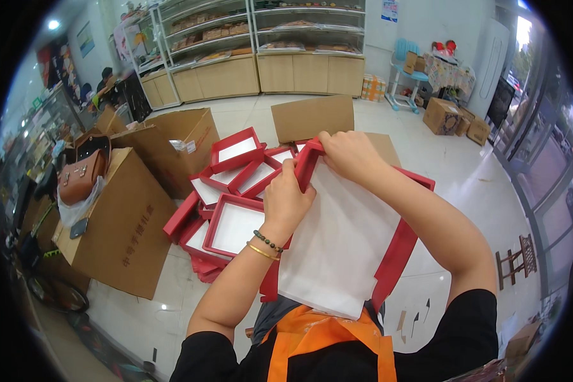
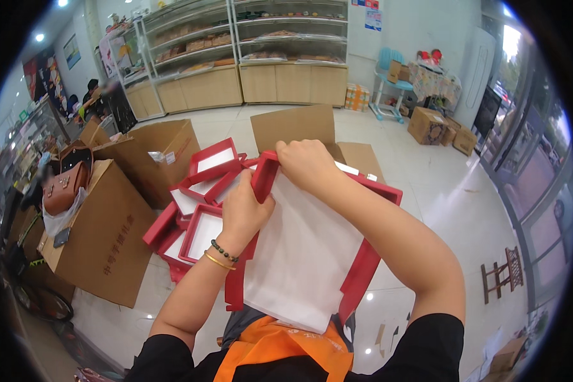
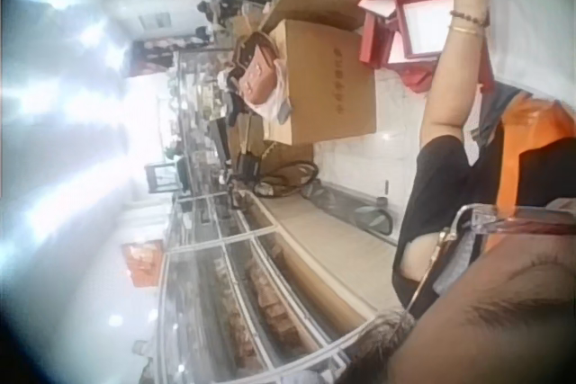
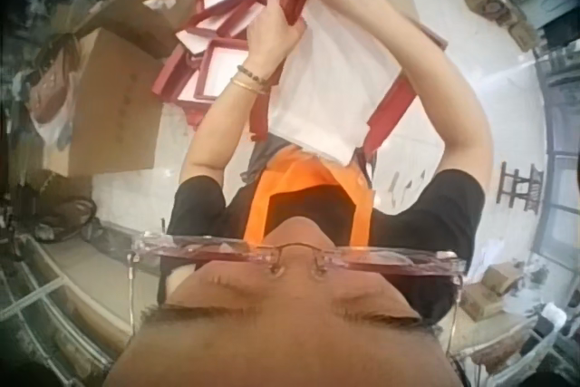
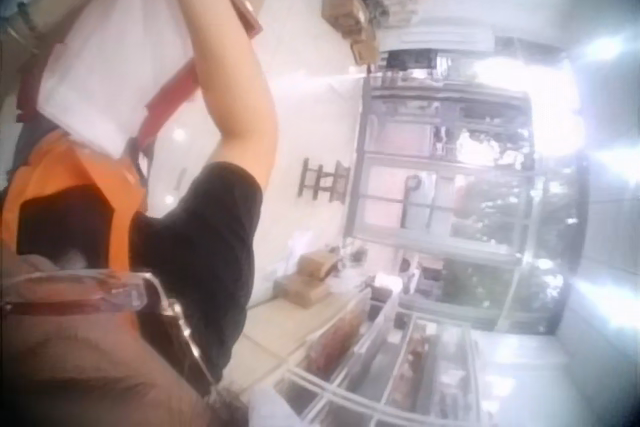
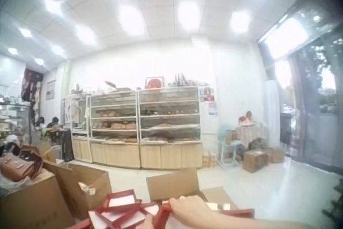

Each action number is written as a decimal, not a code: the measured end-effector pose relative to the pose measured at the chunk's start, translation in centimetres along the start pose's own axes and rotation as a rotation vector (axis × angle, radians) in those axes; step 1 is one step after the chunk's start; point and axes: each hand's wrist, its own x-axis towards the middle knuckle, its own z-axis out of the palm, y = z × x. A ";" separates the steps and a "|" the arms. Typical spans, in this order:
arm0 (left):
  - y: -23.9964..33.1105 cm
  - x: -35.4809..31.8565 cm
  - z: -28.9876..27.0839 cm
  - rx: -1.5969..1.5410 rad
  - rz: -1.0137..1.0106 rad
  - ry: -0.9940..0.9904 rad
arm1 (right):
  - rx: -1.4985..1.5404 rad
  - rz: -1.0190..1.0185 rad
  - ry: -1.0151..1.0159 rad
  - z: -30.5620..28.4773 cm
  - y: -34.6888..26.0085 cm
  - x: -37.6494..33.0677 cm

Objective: The person assembles red and white cardboard boxes by folding and interlocking the pieces. They repeatedly pick up flat components, fold the sides, and snap them together to form box shapes.

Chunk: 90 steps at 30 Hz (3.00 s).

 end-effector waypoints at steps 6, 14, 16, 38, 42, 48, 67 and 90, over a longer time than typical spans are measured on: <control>2.1 3.2 -0.3 0.208 0.279 0.212 | -0.051 -0.058 0.044 -0.2 -1.2 0.5; 1.5 5.2 -0.9 0.182 0.376 0.075 | 0.082 -0.043 0.004 -2.3 -0.5 0.0; 2.0 4.9 -1.4 0.134 0.345 0.051 | 0.135 -0.017 0.042 -1.8 -0.1 0.0; -1.8 -2.6 0.5 -0.340 -0.054 -0.239 | 0.061 0.270 -0.139 -2.4 -1.0 -0.1; 0.4 -0.1 0.4 -0.275 -0.090 -0.173 | 0.384 0.051 0.159 -6.0 2.1 -1.9; -8.7 3.7 -5.2 -0.766 -0.403 -0.133 | -0.183 -0.006 0.613 -9.3 3.0 -10.9; -17.9 -0.7 0.0 -1.552 -0.651 -0.814 | 0.737 -0.095 0.191 -2.3 0.2 -14.8; 2.8 -1.2 -4.7 -1.378 -0.034 0.346 | 1.812 0.866 0.921 -3.0 3.6 -14.9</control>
